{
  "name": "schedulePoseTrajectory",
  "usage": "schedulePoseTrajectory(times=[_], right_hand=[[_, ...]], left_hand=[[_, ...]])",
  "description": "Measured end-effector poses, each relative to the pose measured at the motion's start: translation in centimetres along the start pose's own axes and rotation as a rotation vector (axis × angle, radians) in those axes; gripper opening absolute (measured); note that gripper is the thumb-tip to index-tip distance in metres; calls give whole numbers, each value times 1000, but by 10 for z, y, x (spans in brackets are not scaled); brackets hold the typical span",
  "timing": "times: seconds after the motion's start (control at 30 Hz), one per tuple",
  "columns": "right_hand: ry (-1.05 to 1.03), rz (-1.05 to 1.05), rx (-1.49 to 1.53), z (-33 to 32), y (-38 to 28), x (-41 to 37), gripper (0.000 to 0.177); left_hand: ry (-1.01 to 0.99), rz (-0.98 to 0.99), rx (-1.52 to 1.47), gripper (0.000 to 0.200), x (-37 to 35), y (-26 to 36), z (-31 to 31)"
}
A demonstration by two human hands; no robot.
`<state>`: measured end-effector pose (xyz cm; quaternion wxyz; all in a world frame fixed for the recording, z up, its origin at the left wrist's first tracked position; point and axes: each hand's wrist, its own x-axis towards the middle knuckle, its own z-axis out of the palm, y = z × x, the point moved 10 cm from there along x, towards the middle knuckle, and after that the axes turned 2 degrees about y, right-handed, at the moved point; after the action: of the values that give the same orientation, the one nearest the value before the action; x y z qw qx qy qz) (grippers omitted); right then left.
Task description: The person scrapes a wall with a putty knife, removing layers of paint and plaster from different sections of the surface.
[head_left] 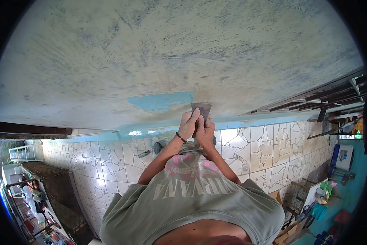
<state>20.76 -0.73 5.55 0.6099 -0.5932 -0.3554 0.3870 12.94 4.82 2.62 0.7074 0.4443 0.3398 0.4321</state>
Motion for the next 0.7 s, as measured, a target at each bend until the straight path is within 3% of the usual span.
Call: schedulePoseTrajectory(times=[0.1,0.17,0.27,0.4,0.5,0.7], right_hand=[[19,-79,-24,-4,-2,5,44],[32,-216,-66,-3,-20,9,43],[34,-230,-58,2,-64,9,40],[102,-315,-136,-7,-31,5,38],[30,-55,-104,-6,-15,3,38],[97,-241,-139,-6,-23,-1,42]], left_hand=[[-4,17,49,56,1,0,-1],[17,75,56,55,-5,54,20],[-22,21,89,54,-8,75,25],[32,-18,83,52,-5,30,10],[24,21,-36,52,-6,36,17],[21,39,-30,49,-8,33,15]])
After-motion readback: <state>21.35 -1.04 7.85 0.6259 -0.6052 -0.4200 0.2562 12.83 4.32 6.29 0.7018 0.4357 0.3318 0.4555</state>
